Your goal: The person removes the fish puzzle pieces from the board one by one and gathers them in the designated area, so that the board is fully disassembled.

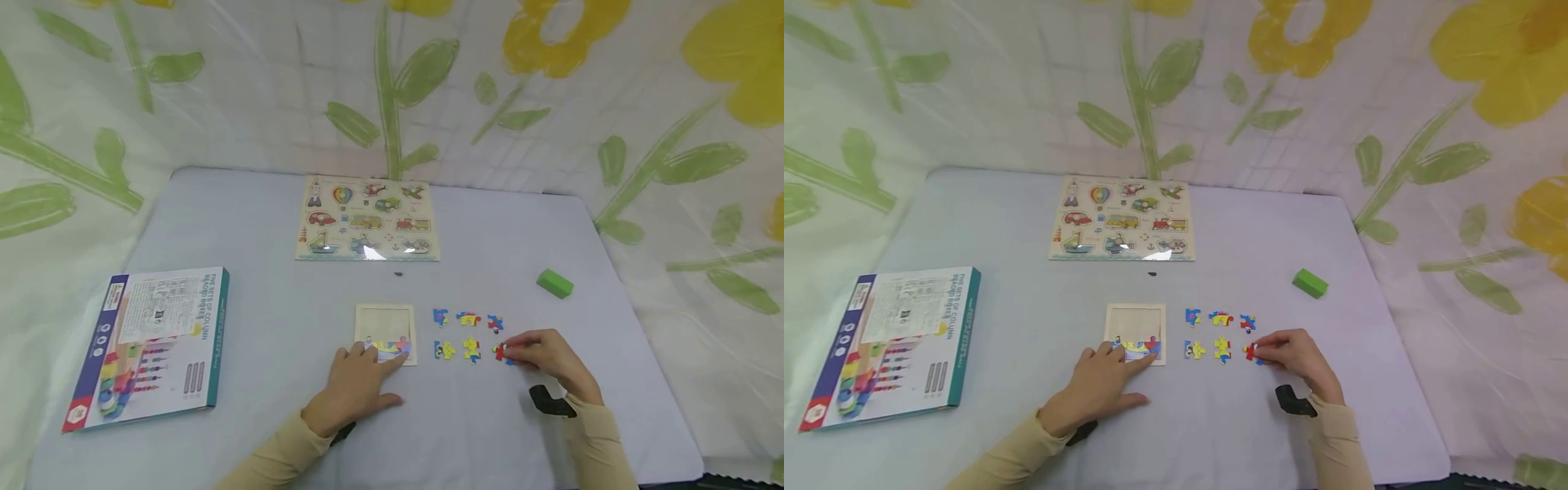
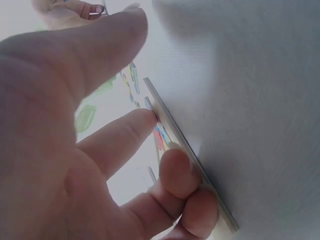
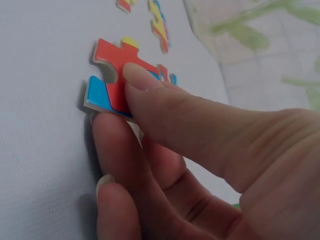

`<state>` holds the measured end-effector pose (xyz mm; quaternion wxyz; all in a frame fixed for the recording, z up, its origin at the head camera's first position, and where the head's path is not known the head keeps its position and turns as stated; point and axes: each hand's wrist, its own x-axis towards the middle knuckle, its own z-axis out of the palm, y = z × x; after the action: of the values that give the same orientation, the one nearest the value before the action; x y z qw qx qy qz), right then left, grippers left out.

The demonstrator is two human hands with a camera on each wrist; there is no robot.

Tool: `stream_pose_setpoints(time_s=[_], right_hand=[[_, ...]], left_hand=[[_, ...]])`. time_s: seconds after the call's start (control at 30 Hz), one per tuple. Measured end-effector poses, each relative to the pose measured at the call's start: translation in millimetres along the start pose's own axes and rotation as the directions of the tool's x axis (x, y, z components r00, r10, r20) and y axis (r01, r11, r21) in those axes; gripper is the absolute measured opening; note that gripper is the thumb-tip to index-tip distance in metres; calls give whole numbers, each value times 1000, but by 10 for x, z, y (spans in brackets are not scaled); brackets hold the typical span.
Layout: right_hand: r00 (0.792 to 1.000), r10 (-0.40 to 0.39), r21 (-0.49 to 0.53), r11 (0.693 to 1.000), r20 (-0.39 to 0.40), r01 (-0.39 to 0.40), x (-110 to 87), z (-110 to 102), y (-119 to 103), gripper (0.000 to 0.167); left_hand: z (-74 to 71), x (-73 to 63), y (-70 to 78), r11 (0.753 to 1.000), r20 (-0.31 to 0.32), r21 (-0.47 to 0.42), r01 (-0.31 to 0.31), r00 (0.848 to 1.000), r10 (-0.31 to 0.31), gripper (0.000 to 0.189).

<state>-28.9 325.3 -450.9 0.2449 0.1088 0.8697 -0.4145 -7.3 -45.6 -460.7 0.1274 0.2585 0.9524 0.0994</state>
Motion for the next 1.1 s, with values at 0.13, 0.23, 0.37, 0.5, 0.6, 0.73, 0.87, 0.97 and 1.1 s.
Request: stream_pose_setpoints(time_s=[0.13, 0.23, 0.37, 0.5, 0.6, 0.73, 0.87, 0.97, 1.1], right_hand=[[999, -32, -92, 995, -14, 31, 49, 48, -14, 34], [998, -49, -178, 983, -44, 40, 80, 81, -43, 31], [995, -72, -230, 972, -69, 55, 86, 143, -103, 29], [983, -142, -255, 961, -118, 108, 35, 260, -283, 25], [967, -232, -245, 948, -103, 202, 33, 446, -558, 22], [937, -350, -242, 908, 11, 342, 139, 797, -985, 21], [909, -393, -246, 875, 143, 417, 313, 1154, -1319, 25], [892, -400, -270, 853, 212, 447, 448, 1384, -1472, 32], [889, -397, -312, 835, 228, 453, 554, 1592, -1540, 35]], left_hand=[[-3, -29, -6, 1000, -2, 13, 7, 1000, -7, 68], [-1, -46, -9, 1000, 5, 14, 13, 1000, -14, 69], [-9, -63, -32, 999, 31, -31, 19, 999, -18, 70], [-37, -76, -92, 994, 63, -105, 15, 998, -9, 64], [-68, -102, -143, 991, 76, -128, 41, 997, -32, 59], [-112, -146, -171, 987, 77, -127, 94, 993, -84, 58], [-117, -158, -170, 981, 94, -183, 60, 995, -44, 61], [-93, -159, -198, 959, 122, -282, 30, 993, 5, 63], [-55, -172, -261, 922, 166, -382, 56, 986, 9, 64]])
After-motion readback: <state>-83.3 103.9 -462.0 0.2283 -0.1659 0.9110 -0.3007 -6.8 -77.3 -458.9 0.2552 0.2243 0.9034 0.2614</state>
